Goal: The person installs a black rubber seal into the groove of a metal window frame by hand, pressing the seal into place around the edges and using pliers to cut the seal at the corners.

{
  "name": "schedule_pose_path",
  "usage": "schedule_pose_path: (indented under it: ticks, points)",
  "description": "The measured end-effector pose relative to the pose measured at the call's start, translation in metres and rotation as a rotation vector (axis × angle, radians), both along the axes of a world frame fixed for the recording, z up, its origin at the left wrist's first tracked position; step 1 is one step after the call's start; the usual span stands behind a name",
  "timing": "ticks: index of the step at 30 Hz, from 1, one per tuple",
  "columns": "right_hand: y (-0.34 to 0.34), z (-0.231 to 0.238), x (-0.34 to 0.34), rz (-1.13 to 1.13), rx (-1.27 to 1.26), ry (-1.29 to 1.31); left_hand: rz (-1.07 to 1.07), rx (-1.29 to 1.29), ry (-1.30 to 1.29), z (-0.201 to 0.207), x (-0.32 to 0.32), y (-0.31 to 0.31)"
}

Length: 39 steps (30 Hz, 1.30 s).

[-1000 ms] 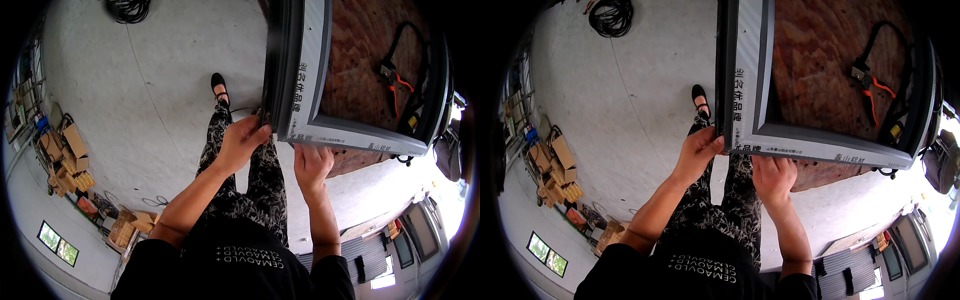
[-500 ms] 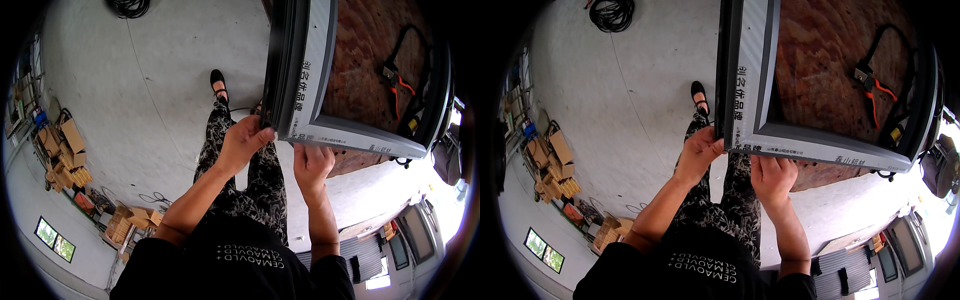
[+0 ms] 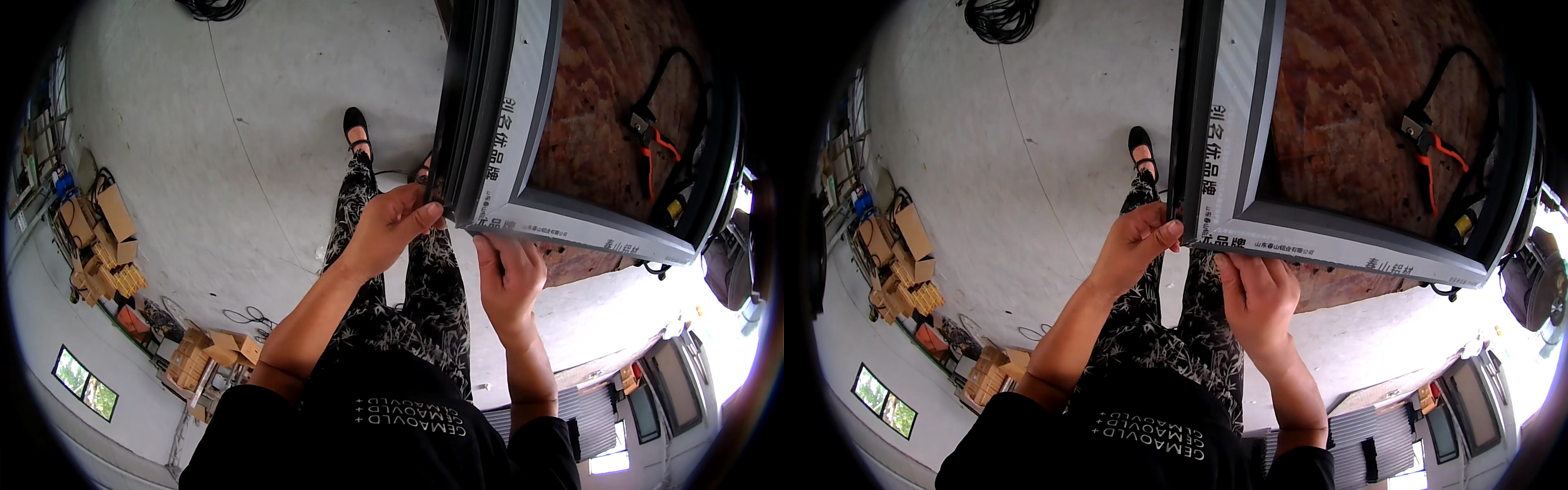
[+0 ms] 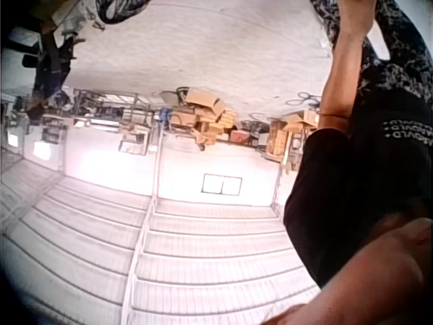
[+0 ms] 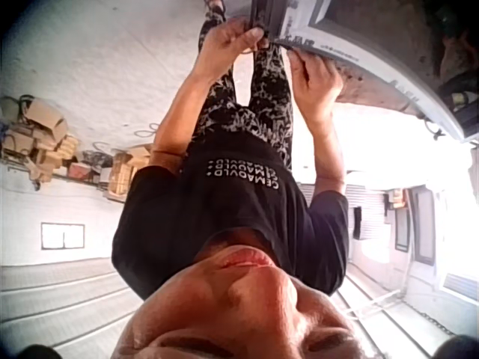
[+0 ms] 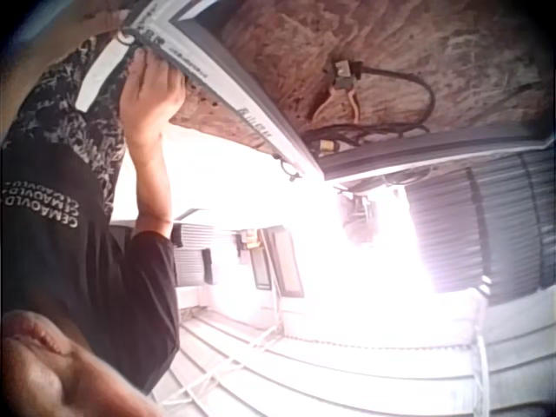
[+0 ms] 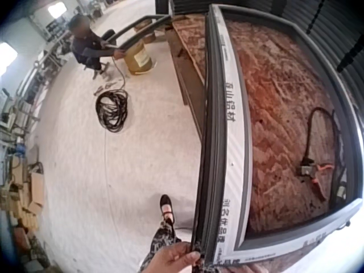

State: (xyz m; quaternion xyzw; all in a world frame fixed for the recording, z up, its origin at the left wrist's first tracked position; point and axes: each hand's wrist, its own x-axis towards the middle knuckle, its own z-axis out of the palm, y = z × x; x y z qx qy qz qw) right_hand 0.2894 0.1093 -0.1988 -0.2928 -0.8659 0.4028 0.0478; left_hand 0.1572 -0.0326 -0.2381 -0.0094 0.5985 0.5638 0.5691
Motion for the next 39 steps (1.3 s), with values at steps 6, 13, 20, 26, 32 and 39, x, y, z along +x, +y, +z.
schedule_pose_path:
  ticks: [6,13,20,26,32,39]
  points:
    - [-0.003,-0.02,0.0,0.021,0.208,0.125,0.125,-0.022,0.068,0.001,0.014,0.004]
    - [0.0,-0.024,0.004,0.063,0.168,0.0,0.144,0.033,0.028,-0.004,0.013,0.003]
    - [0.001,-0.012,0.002,0.039,0.026,0.027,0.13,0.014,0.0,-0.002,0.013,-0.003]
    - [-0.012,0.005,-0.017,0.084,0.246,0.165,0.173,0.029,0.071,-0.008,0.017,-0.002]
    - [-0.007,-0.012,-0.009,0.102,0.329,0.111,0.07,-0.026,0.218,-0.007,0.014,-0.002]
    - [-0.007,-0.038,0.005,0.125,0.475,0.049,0.058,-0.029,0.124,-0.013,0.012,-0.009]
